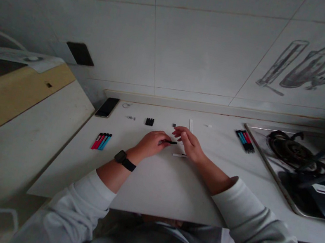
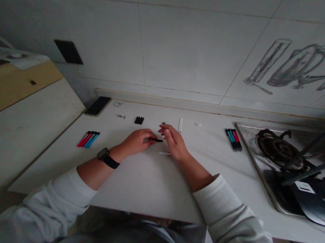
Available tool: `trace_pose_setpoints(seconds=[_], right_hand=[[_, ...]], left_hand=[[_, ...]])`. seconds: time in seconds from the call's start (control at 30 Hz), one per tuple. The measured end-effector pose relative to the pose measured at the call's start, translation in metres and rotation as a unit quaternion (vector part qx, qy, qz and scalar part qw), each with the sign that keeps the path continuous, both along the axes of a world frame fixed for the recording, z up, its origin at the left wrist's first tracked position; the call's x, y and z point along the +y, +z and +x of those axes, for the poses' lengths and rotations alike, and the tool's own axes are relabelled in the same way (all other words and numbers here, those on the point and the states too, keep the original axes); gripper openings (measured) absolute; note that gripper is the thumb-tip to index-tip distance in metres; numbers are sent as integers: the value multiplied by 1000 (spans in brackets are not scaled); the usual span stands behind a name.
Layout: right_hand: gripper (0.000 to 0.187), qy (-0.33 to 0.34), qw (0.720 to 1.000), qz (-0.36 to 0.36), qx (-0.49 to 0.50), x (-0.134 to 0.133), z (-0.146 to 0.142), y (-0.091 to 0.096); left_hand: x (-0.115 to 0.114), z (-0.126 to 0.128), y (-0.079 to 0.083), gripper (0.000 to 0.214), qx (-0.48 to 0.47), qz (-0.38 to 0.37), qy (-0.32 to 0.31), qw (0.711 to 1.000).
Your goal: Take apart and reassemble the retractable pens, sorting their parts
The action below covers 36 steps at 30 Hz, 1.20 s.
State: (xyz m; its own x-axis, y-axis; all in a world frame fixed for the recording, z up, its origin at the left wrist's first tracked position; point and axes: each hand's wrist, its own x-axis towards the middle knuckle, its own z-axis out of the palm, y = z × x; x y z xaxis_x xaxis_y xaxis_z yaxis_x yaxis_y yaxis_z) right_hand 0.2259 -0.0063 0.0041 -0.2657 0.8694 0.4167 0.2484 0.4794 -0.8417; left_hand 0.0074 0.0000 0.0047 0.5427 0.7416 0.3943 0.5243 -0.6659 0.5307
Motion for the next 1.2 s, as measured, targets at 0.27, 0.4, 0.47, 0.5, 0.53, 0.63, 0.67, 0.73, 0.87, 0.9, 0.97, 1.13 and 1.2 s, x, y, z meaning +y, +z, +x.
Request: trace_pose_setpoints(seconds=[0.27,0.4,0.47,0.5,0.53,0.63,0.67,0.73,0.87,0.9,0.97,1.13,1.2], right_hand=[[24,40,970,-1,-240,14,35,20],[16,146,925,11,-351,6,32,19],[13,164,914,17,-372,3,28,15],[11,169,912,16,-373,2,27,14],[9,171,914,14,-368,1,25,13],[9,153,938,-13,-311,3,24,15],[13,139,950,-24,-277,4,25,15],[19,101,974,-39,-198,9,26,16],[27,-27,997,-16,-68,20,30,13],[28,-56,997,-3,-49,22,30,11],[28,-92,995,19,-36,23,31,9],[25,-115,988,38,-92,17,30,10],[24,-119,986,41,-107,16,29,11]], left_hand=[[12,-13,-9,14,-42,13,141,989],[13,-14,-11,12,-40,7,156,987],[13,-13,-11,12,-37,7,157,987],[13,-13,-12,12,-36,7,157,987],[13,-13,-12,12,-35,6,156,987],[13,-13,-12,12,-38,6,155,987],[13,-13,-12,12,-41,7,155,987],[13,-13,-11,13,-48,11,154,987],[12,-13,-10,14,-52,15,142,988],[12,-13,-10,14,-53,15,138,989],[12,-13,-9,14,-51,14,128,990],[10,-11,-6,12,-47,16,117,992],[9,-11,-5,12,-48,18,111,992]])
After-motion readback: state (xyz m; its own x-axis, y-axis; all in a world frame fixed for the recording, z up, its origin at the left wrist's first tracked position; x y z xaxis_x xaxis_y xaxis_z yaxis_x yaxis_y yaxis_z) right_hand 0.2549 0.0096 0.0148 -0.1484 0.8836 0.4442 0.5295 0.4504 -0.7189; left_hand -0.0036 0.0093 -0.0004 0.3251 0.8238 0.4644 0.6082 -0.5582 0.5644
